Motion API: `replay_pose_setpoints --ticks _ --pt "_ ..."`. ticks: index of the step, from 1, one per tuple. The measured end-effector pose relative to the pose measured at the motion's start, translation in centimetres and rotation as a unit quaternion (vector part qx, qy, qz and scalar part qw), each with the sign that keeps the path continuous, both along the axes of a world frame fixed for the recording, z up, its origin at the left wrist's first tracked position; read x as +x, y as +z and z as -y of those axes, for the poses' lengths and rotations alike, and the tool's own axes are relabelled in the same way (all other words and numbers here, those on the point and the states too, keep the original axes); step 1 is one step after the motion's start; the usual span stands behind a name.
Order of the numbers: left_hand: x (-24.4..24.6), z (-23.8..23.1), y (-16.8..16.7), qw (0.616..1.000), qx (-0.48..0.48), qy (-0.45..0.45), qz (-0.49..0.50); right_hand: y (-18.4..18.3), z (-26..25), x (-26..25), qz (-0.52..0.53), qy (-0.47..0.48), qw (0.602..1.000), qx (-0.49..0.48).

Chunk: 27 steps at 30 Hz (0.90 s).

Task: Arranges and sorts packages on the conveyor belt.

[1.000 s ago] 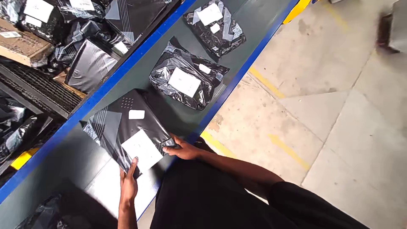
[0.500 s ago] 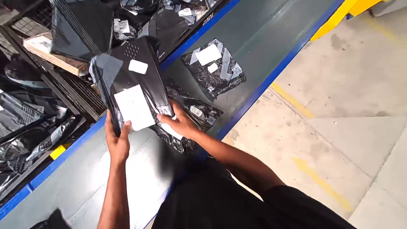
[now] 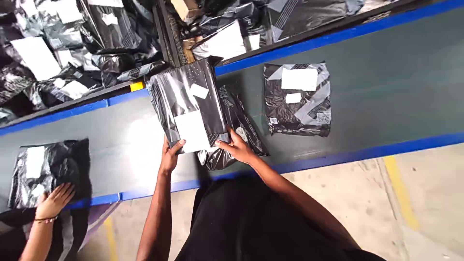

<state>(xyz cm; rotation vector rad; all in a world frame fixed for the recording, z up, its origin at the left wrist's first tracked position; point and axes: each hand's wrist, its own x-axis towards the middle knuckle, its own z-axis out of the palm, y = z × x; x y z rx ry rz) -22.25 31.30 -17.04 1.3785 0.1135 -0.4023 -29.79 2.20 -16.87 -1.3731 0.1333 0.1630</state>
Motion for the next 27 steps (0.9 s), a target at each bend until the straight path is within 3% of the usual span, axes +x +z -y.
replay_pose_setpoints --ticks 3,6,10,14,17,20,24,27 --pt "-0.2 -2.9 -1.4 0.999 -0.016 0.035 0.004 0.0 0.8 1.3 0.035 0.023 0.989 -0.143" --pt "-0.7 -5.0 -2.0 0.990 -0.098 0.097 -0.007 -0.6 3.6 1.4 0.038 -0.073 0.959 -0.272" --pt "-1.7 -9.3 -0.5 0.967 -0.216 0.136 0.004 -1.0 9.0 -2.3 0.009 -0.151 0.928 -0.341" --pt "-2.6 -13.2 1.6 0.955 -0.236 0.169 0.064 -1.3 12.8 -8.1 -0.049 -0.247 0.884 -0.393" --pt "-1.8 -15.2 3.2 0.947 -0.226 0.201 0.112 -0.9 13.0 -10.6 -0.106 -0.288 0.874 -0.377" --pt "-0.1 -15.0 5.3 0.940 -0.236 0.196 0.145 1.0 11.1 -9.8 -0.092 -0.293 0.911 -0.275" --pt "1.6 -9.9 8.7 0.954 -0.189 0.160 0.166 7.0 7.4 -4.6 0.002 -0.159 0.976 -0.150" --pt "0.6 -3.3 9.3 0.982 -0.133 0.050 0.122 10.9 6.9 -2.1 0.021 -0.055 0.993 -0.106"
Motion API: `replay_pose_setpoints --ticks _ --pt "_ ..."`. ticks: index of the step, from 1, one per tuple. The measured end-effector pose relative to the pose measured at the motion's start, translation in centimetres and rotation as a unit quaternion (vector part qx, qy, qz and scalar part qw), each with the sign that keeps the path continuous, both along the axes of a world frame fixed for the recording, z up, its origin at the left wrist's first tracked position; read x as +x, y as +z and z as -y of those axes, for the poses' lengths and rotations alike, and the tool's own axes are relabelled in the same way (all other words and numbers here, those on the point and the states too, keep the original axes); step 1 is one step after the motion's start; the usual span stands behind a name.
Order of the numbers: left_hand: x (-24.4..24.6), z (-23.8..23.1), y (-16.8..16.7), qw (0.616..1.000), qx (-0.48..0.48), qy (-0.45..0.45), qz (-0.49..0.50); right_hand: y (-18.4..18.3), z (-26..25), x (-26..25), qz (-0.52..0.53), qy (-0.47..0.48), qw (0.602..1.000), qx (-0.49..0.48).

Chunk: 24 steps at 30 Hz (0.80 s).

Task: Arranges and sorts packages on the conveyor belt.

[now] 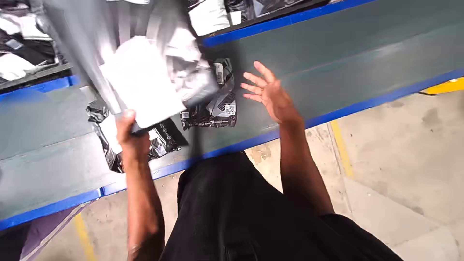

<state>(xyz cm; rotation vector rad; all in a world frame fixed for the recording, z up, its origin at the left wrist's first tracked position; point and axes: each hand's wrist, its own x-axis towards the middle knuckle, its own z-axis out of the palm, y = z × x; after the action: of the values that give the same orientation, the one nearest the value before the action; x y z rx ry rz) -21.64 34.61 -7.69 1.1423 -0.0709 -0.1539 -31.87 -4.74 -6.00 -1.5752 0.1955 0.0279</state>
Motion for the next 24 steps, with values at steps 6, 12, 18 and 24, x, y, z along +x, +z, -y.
replay_pose_setpoints --ticks 6,12,18,24 --pt "1.5 5.7 -4.2 0.929 0.328 -0.166 0.055 -3.4 -0.5 -3.0 -0.052 -0.094 0.994 0.038" --pt "6.7 -3.0 -15.0 0.689 0.707 -0.038 -0.152 -12.3 4.0 -5.1 -0.182 -0.119 0.975 -0.032" --pt "6.1 -11.4 -16.7 0.845 0.480 -0.053 -0.229 -11.9 -2.1 -0.3 -0.160 -0.058 0.985 0.030" --pt "1.6 -20.7 -14.4 0.952 0.233 0.074 -0.186 -11.8 -8.1 5.0 -0.171 0.011 0.985 0.026"
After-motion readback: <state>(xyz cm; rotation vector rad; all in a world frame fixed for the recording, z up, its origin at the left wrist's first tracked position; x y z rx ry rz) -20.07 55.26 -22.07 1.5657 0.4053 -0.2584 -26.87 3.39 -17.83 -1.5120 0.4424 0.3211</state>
